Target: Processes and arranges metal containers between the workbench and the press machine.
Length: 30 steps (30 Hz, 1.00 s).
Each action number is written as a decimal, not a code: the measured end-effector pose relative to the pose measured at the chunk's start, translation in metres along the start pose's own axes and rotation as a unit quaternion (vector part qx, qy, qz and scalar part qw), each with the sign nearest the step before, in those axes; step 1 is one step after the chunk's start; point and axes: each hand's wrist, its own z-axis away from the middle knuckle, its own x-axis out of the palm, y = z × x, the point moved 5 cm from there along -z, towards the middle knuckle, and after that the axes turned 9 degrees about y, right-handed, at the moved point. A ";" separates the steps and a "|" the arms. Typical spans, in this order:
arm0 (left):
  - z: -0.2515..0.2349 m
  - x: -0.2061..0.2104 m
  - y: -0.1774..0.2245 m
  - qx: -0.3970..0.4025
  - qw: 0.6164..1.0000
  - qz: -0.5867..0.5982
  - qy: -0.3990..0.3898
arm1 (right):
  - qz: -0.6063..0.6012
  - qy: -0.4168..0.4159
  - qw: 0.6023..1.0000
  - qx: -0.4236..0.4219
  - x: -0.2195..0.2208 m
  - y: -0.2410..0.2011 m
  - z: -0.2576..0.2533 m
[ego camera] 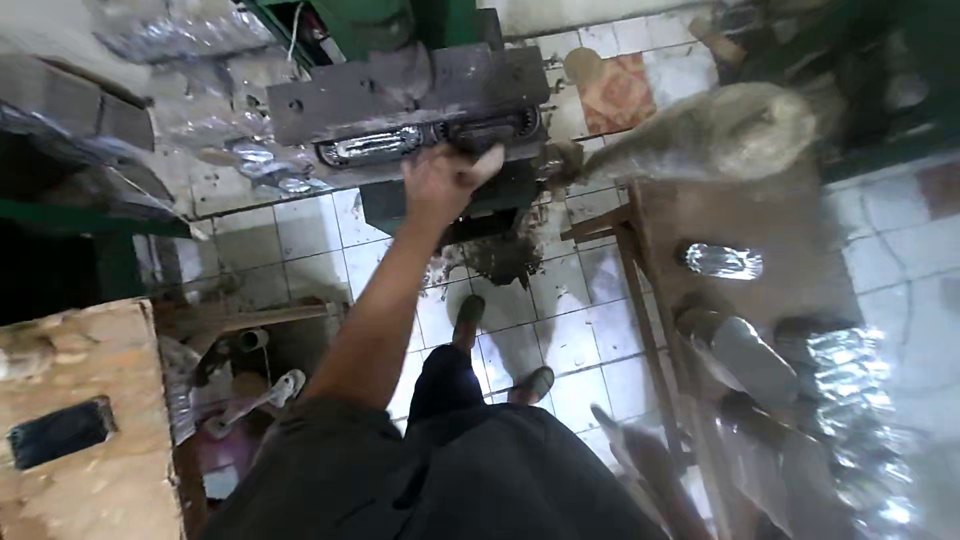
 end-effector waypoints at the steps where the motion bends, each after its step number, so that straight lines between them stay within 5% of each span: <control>1: 0.007 -0.005 -0.031 -0.001 1.000 -0.006 -0.016 | 0.019 -0.056 0.998 0.003 -0.017 -0.043 -0.045; 4: 0.013 -0.006 -0.125 0.007 0.999 -0.029 0.020 | 0.105 -0.030 0.983 -0.145 -0.093 -0.249 -0.139; 8: 0.058 -0.055 -0.122 0.003 0.992 0.017 0.123 | 0.084 0.279 0.860 -0.419 -0.133 -0.432 -0.213; 11: 0.152 -0.070 -0.132 -0.136 0.981 0.129 -0.042 | 0.096 0.278 0.862 -0.413 -0.145 -0.460 -0.276; 14: 0.286 -0.030 -0.175 -0.268 0.898 0.168 -0.305 | 0.097 0.289 0.853 -0.424 -0.147 -0.475 -0.310; 16: 0.362 -0.017 -0.182 -0.322 0.836 0.186 -0.403 | 0.101 0.270 0.847 -0.447 -0.132 -0.501 -0.312; 20: 0.422 -0.010 -0.176 -0.430 0.763 0.357 -0.325 | 0.125 0.203 0.881 -0.409 -0.126 -0.533 -0.309; 25: 0.414 -0.001 -0.197 -0.414 0.814 0.305 -0.270 | 0.102 0.144 0.881 -0.440 -0.125 -0.520 -0.301; 28: 0.419 -0.009 -0.187 -0.504 0.748 0.335 -0.272 | 0.121 0.239 0.870 -0.413 -0.061 -0.558 -0.277; 30: 0.425 -0.008 -0.179 -0.513 0.763 0.302 -0.253 | 0.123 0.243 0.867 -0.417 -0.005 -0.623 -0.242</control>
